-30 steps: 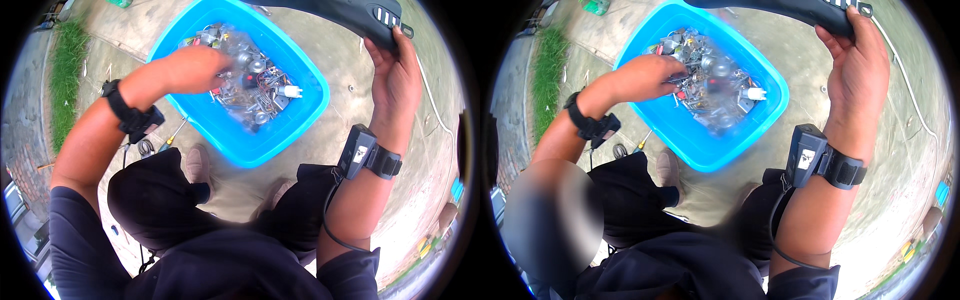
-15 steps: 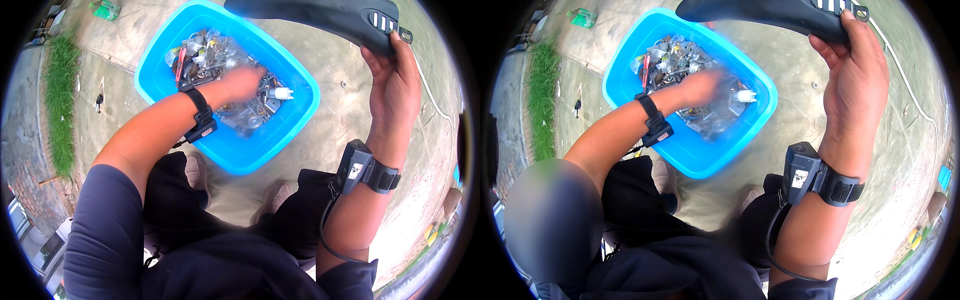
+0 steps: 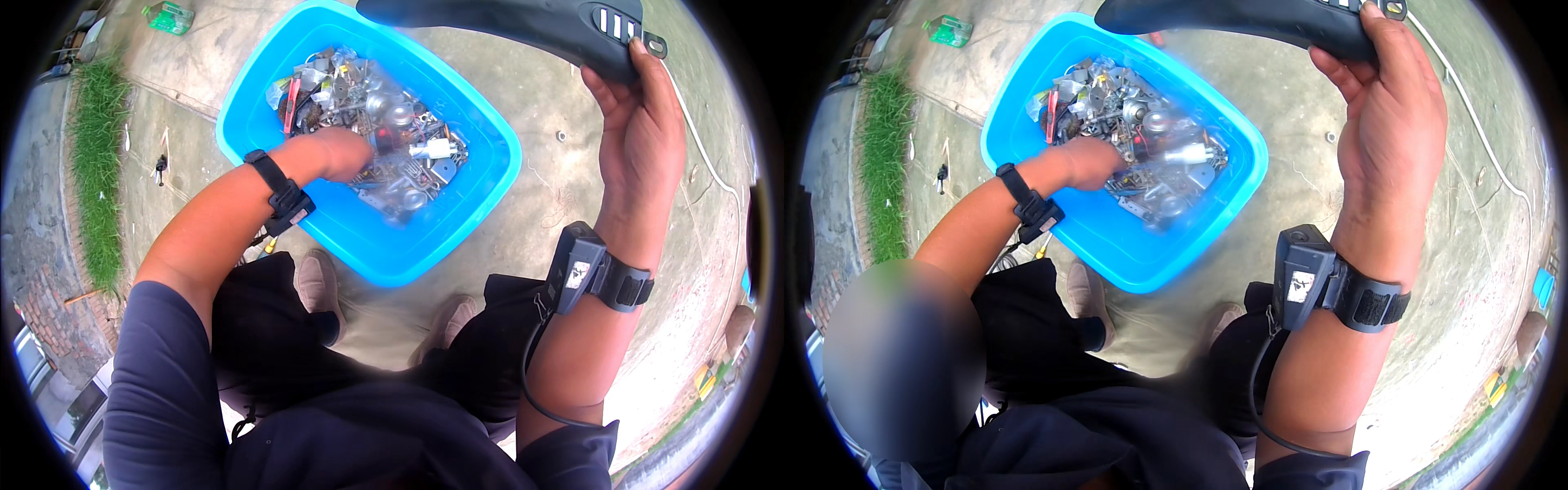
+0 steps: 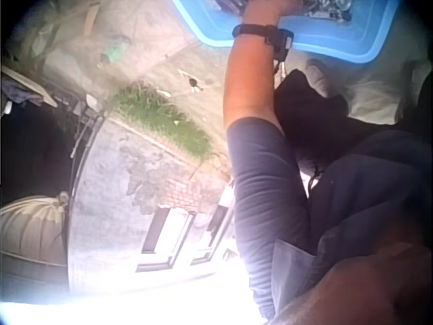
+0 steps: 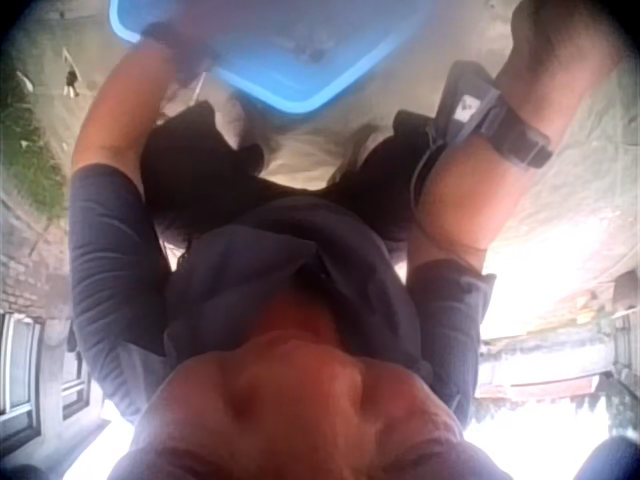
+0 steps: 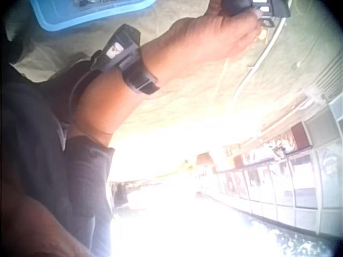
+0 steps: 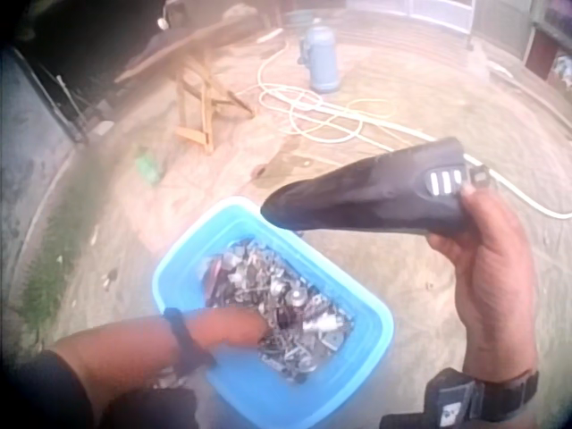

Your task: The person removes a bicycle seat using a screwdriver and then searches for specific parts within a blue bin filled with small metal components.

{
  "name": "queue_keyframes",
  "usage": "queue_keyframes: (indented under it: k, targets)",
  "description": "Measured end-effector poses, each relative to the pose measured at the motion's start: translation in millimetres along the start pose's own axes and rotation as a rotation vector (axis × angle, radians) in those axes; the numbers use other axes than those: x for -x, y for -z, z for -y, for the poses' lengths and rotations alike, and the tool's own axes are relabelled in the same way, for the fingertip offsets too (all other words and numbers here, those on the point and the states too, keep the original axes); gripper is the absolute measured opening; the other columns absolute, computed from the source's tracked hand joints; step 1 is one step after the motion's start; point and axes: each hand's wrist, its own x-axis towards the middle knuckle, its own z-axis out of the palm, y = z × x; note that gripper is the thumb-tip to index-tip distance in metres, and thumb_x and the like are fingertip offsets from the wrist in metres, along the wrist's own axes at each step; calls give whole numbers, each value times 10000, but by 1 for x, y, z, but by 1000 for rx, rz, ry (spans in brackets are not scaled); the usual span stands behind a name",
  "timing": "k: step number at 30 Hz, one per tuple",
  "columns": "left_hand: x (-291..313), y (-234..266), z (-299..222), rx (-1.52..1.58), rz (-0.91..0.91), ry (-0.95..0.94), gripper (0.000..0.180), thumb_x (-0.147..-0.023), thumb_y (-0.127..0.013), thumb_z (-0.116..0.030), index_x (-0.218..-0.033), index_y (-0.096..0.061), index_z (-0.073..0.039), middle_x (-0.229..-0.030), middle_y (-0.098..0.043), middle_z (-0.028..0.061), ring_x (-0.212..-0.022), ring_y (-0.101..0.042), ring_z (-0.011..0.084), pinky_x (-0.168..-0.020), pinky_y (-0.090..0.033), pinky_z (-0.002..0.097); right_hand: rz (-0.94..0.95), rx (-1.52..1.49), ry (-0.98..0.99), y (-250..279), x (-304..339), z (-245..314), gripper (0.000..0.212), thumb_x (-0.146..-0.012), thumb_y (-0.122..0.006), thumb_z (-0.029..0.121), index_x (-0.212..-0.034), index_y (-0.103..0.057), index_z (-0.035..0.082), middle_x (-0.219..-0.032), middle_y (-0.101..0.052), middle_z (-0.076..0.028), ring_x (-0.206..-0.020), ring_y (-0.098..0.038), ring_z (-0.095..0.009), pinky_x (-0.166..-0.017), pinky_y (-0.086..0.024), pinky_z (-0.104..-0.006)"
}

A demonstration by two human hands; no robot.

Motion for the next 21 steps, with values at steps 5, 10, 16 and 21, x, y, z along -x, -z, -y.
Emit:
queue_keyframes:
  k: [5, 10, 16, 21]
  targets:
    - [24, 47, 0, 158, -188, 56, 309, -805, -681, -191, -1093, -698, -81, -985, -710, 179, -940, -681, 377, -820, -535, 479, 6, 16, -9, 9, -3, -3, 212, -1007, -573, 144, -1070, -656, -41, -1017, -687, -113, -910, -716, -219, -844, -607, -369]
    - [-4, 63, -28, 12, -541, -93, 391, -813, -733, -278, -1153, -676, -95, -1176, -668, 141, -1095, -639, 336, -930, -504, 448, -2, 17, -2, 12, -3, 1, 214, -1011, -564, 145, -1071, -657, -38, -1017, -689, -114, -910, -715, -216, -841, -606, -371]
    - [-67, 20, -48, -137, -717, -275, 452, -795, -717, -211, -1234, -648, -129, -1188, -652, 109, -1117, -629, 309, -968, -472, 462, -12, 21, -13, 12, 1, 3, 209, -1007, -567, 140, -1063, -659, -40, -1014, -687, -113, -908, -714, -213, -839, -607, -371]
    - [-68, 31, -53, -54, -342, -184, 661, -839, -688, -141, -1459, -477, -232, -1467, -498, 68, -1357, -474, 293, -1103, -373, 559, -90, 100, 19, 7, 10, 11, 216, -999, -580, 144, -1039, -664, -51, -955, -669, -102, -824, -689, -172, -767, -612, -319]
